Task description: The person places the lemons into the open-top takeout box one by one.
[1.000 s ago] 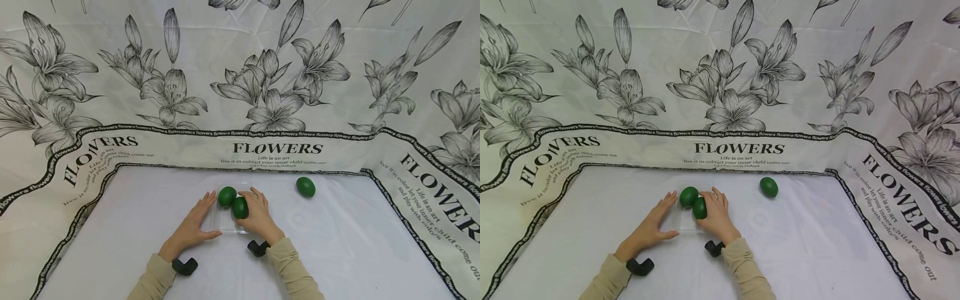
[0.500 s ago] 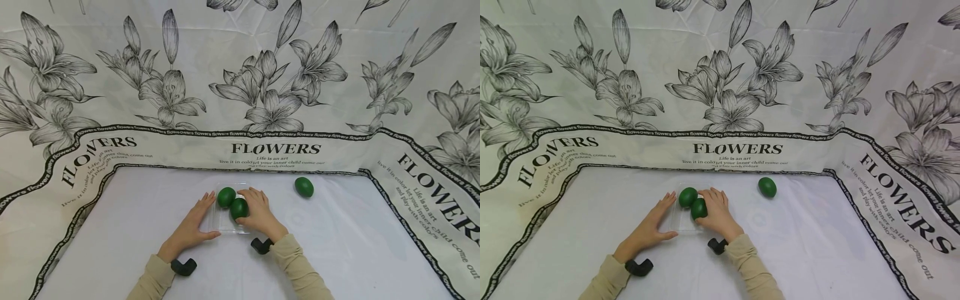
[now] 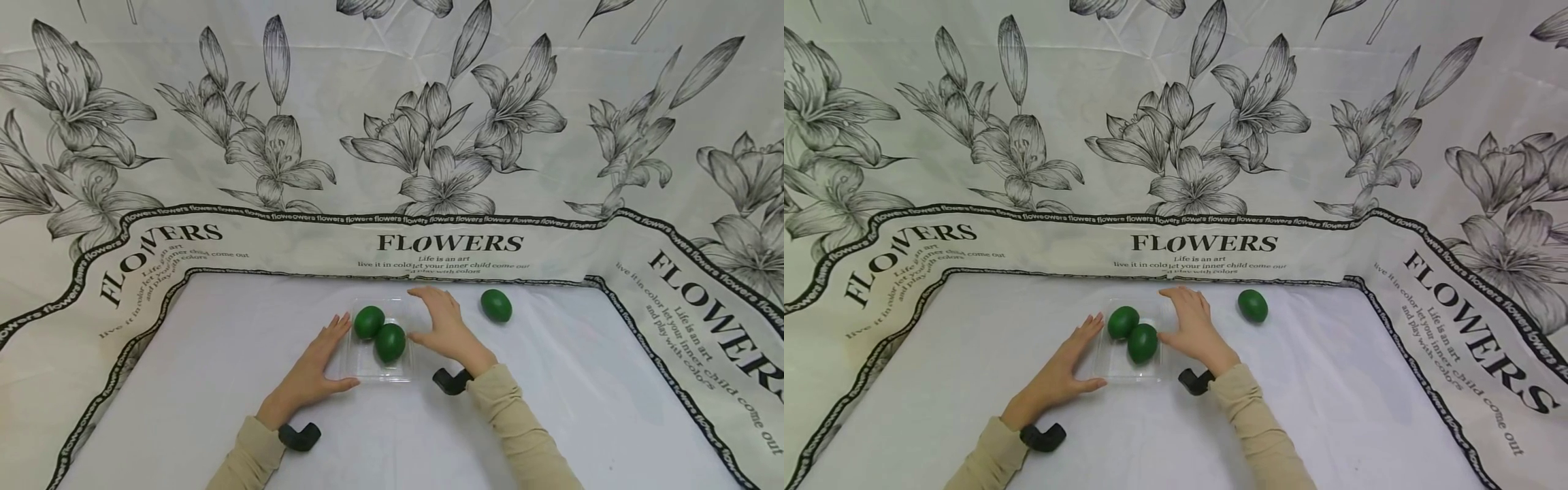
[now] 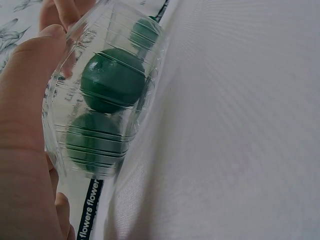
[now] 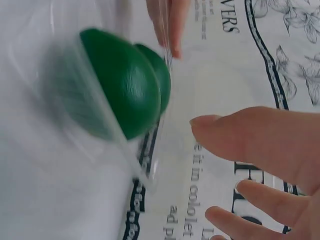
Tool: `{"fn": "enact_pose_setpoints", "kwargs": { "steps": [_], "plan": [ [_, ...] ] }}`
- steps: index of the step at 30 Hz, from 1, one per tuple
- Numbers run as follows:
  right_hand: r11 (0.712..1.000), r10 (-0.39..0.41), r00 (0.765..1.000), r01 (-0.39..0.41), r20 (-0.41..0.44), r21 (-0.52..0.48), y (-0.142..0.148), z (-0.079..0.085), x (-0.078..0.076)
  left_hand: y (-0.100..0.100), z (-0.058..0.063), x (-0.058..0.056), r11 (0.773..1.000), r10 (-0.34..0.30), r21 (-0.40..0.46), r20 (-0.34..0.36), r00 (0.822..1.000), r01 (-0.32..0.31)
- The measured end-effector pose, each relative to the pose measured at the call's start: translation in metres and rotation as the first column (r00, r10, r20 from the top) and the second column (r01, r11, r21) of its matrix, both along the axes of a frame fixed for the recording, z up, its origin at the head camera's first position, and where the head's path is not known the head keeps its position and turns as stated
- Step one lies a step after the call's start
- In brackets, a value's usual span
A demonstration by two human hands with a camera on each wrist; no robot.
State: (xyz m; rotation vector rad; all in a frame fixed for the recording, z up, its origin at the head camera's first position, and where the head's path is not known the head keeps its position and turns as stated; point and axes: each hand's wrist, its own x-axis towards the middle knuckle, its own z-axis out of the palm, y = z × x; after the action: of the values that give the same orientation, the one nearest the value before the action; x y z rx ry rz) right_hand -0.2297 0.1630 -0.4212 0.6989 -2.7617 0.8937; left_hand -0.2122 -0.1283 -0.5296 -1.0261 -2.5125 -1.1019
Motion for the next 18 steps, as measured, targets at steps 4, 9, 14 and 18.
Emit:
{"fn": "enact_pose_setpoints", "kwargs": {
  "steps": [4,9,14,18],
  "plan": [
    [1.0,-0.011,1.0,0.011,-0.029,-0.009,0.019,0.006,-0.01,0.0,-0.002,-0.001,1.0,-0.001,0.002,0.002,1.0,0.001],
    [0.997,-0.007,0.999,0.004,-0.044,-0.075,0.048,0.009,-0.025,-0.001,0.0,0.0,1.0,0.001,0.0,-0.007,1.0,-0.001],
    [0.985,-0.068,0.998,0.067,-0.002,-0.158,0.081,0.002,-0.038,-0.001,0.002,0.001,1.0,0.004,-0.003,0.012,1.0,-0.004],
    [0.97,-0.13,0.991,0.136,0.045,-0.199,0.107,-0.007,-0.045,-0.001,0.002,0.001,1.0,0.001,-0.002,0.019,1.0,-0.001]
  ]
}}
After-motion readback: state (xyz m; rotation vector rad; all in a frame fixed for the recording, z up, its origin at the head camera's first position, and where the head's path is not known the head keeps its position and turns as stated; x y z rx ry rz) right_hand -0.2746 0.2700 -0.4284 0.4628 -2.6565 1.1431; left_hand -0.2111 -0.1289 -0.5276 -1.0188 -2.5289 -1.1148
